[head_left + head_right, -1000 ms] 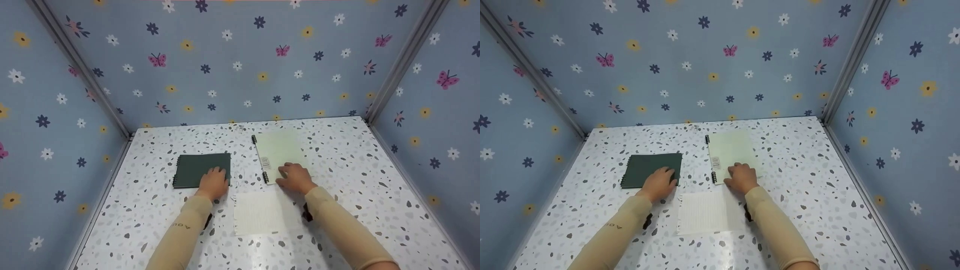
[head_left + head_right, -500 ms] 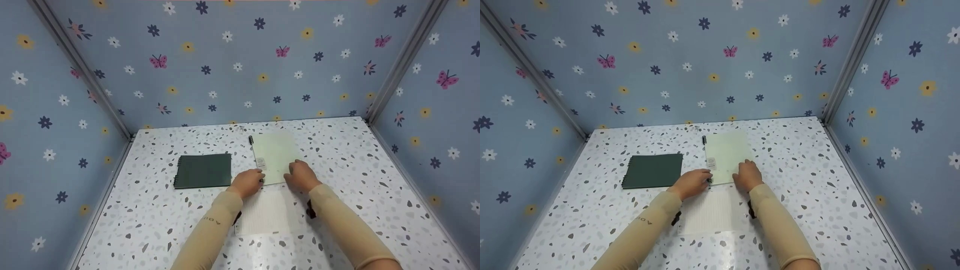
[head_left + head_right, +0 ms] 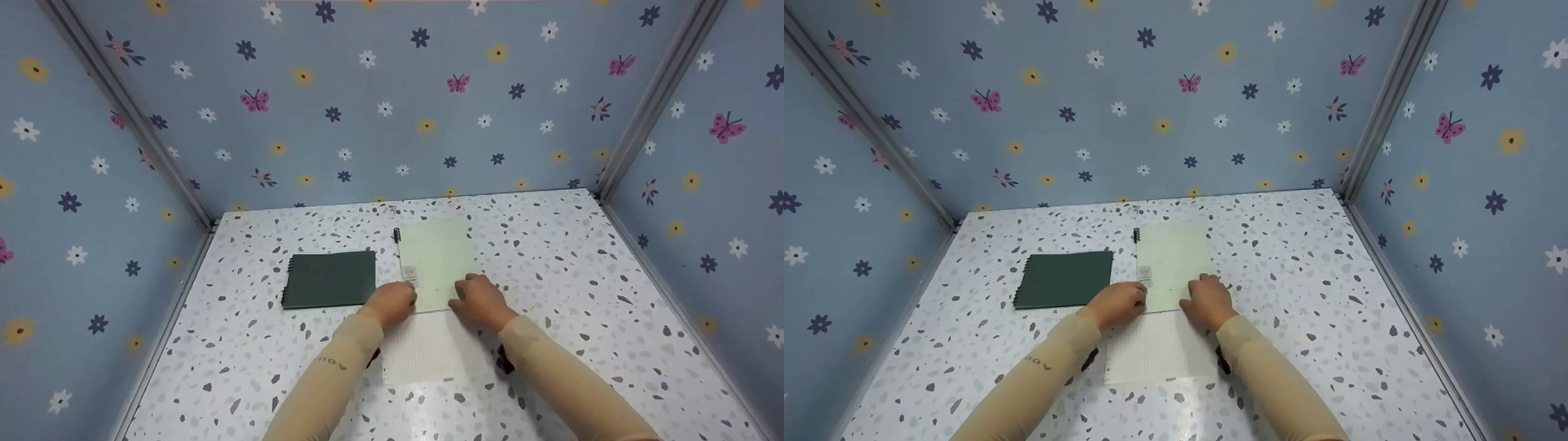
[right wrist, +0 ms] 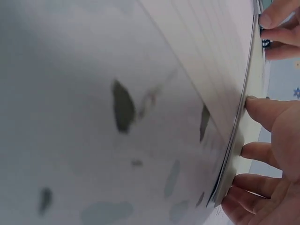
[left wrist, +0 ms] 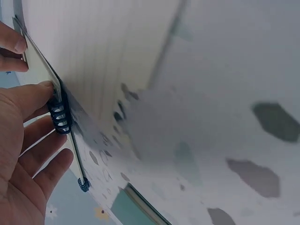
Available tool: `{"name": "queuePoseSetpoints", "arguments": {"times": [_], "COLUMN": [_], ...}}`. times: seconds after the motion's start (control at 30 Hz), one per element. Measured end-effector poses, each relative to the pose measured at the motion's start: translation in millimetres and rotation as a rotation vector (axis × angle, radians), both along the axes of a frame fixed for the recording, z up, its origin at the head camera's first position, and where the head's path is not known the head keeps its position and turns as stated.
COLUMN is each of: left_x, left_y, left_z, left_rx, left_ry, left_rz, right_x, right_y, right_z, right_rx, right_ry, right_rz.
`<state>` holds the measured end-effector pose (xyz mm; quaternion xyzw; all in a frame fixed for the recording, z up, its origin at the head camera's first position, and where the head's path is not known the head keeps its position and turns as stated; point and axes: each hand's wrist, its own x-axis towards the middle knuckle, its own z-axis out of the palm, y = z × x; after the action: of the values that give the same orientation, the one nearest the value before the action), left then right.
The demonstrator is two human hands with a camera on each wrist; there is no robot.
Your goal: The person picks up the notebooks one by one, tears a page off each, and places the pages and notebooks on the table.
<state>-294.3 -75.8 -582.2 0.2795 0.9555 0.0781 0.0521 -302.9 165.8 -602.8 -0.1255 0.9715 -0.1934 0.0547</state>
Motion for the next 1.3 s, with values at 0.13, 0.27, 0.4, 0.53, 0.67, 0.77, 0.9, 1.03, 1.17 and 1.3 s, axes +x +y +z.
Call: {"name": "queuePoseSetpoints", "arguments": {"times": [0.13, 0.27, 0.4, 0.53, 0.67, 0.77, 0.9, 1.03, 1.17, 1.3], "left_x": [4.4, 8.0, 10.1, 11.2, 12.1, 12.5, 12.4, 12.0, 11.9, 12.2], "left_y": [-11.1, -18.2, -20.7, -19.8, -18.5, -18.2, -18.0, -17.8, -17.3, -17.2], "left_z": [0.2, 0.0, -2.4, -4.6, -4.3, -3.1, -1.6, -1.2, -0.3, 0.0], "left_rx": [0.018, 0.020, 0.019, 0.031, 0.036, 0.039, 0.045, 0.038, 0.036, 0.037], "left_ry": [-0.036, -0.048, -0.028, -0.022, -0.020, -0.008, -0.005, -0.019, -0.038, -0.034], "left_rz": [-0.005, -0.028, -0.050, -0.056, -0.066, -0.082, -0.087, -0.073, -0.052, -0.050], "right_x": [11.0, 18.3, 18.4, 12.4, 5.2, 0.4, -2.9, -3.4, -3.7, -3.7], "right_y": [-5, -7, -6, 0, 7, 9, 11, 10, 9, 8], "right_z": [-2.4, -1.1, 1.6, 2.3, 2.2, 2.2, 1.7, 0.8, 0.8, 2.2], "right_rx": [0.014, 0.015, -0.013, -0.047, -0.083, -0.130, -0.196, -0.212, -0.197, -0.198], "right_ry": [0.038, 0.024, -0.012, -0.045, -0.099, -0.137, -0.155, -0.150, -0.118, -0.095], "right_rz": [0.030, 0.039, -0.013, -0.142, -0.235, -0.266, -0.291, -0.290, -0.277, -0.275]}}
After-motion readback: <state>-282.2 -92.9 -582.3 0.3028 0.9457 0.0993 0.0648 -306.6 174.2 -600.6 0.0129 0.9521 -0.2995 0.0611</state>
